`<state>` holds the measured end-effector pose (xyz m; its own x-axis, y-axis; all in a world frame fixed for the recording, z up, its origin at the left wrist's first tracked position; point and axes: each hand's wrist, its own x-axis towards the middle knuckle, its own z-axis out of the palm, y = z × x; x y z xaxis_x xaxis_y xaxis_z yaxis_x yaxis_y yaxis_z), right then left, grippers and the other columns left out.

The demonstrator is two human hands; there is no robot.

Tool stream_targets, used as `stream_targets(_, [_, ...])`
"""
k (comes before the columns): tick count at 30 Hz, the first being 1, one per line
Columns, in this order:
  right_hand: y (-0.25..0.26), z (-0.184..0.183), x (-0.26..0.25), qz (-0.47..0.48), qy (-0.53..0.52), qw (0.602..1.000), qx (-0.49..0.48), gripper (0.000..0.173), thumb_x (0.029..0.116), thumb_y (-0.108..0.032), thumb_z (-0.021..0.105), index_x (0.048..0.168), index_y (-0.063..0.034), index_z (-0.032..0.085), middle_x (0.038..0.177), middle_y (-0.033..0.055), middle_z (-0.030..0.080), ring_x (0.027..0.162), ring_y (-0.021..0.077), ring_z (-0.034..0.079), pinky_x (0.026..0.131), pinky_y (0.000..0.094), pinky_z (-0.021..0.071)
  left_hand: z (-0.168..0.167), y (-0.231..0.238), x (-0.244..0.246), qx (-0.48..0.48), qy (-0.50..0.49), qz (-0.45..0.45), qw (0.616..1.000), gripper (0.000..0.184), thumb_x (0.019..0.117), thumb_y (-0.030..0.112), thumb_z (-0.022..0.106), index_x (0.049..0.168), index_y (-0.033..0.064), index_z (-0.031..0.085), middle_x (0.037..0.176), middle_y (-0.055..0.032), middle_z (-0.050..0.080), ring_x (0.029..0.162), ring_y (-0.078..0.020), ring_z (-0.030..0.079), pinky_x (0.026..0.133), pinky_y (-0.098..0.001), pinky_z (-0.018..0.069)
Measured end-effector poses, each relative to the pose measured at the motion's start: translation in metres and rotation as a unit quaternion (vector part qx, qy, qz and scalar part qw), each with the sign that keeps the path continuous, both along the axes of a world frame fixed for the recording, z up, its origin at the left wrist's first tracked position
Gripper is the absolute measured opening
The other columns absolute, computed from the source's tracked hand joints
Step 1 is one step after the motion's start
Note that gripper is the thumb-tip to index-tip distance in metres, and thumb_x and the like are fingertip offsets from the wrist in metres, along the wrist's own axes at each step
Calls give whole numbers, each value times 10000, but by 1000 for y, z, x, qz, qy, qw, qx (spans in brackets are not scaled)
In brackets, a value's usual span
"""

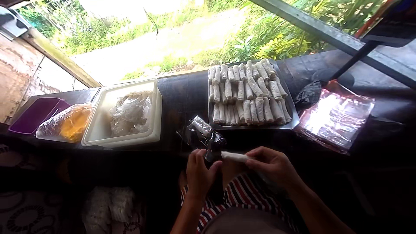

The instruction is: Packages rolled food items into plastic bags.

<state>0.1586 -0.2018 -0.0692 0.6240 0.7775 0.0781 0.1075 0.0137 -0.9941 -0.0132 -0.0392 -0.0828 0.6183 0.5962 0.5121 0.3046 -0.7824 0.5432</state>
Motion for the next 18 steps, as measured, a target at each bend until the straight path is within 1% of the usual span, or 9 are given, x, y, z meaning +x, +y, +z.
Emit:
stream_targets(1, [4,-4,-1,-17,-42,999,3,160,835,-22,725,989,8,693,919,14,734,733,26,694,692,190,602,-3,1,2,-6,21,29,999,579,806,352,821,1135,-92,649,1084,-262,673,897,-353,696,769,-439,582])
stream_targets(2, [9,-9,-4,-27,-89,996,10,164,839,-38,727,985,29,692,942,46,731,756,18,686,702,174,588,-6,2,4,-19,39,44,998,523,816,276,820,1136,-100,647,1060,-257,677,891,-360,702,771,-451,586])
stream_targets(4, [26,-17,-10,-34,-169,985,23,153,852,-68,731,961,29,685,971,86,739,809,26,691,731,161,575,-12,3,11,-19,51,53,997,308,869,95,731,1092,-104,653,951,-227,685,805,-331,707,727,-429,598])
stream_targets(6, [46,-23,-19,-35,-227,973,36,140,863,-63,723,953,42,699,991,137,740,851,85,706,763,191,575,-16,3,17,-1,36,48,998,170,883,-28,629,1035,-98,661,879,-198,684,726,-278,704,689,-372,602])
stream_targets(8, [68,-30,-28,-39,-282,957,51,128,877,-70,722,938,41,706,999,160,740,865,141,719,778,223,585,-15,1,20,0,22,37,999,157,881,-58,595,1017,-86,668,861,-183,681,707,-246,695,687,-326,597])
stream_targets(10, [92,-38,-35,-58,-363,928,61,127,895,-88,707,901,38,707,957,180,740,859,222,737,779,287,601,-11,-1,18,-27,23,19,999,173,883,-68,605,1040,-92,673,879,-193,679,733,-261,697,717,-338,598])
stream_targets(14, [126,-51,-40,-123,-515,848,28,199,919,-141,622,783,-5,672,818,169,711,765,318,709,639,402,561,-12,0,12,-44,17,15,999,228,847,-93,639,1073,-102,665,904,-198,679,733,-260,693,723,-344,597])
stream_targets(16, [126,-50,-40,-125,-534,836,8,276,945,-241,608,794,-26,690,832,159,719,786,335,707,636,444,542,-13,4,8,-55,4,20,998,275,832,-100,638,1107,-104,646,953,-202,670,728,-234,674,710,-321,586])
stream_targets(18, [118,-46,-39,-105,-536,838,10,305,974,-302,610,850,-47,723,851,144,715,800,330,689,667,441,531,-12,9,4,-72,4,21,997,329,847,-93,627,1175,-118,623,1064,-234,660,736,-223,670,697,-314,582])
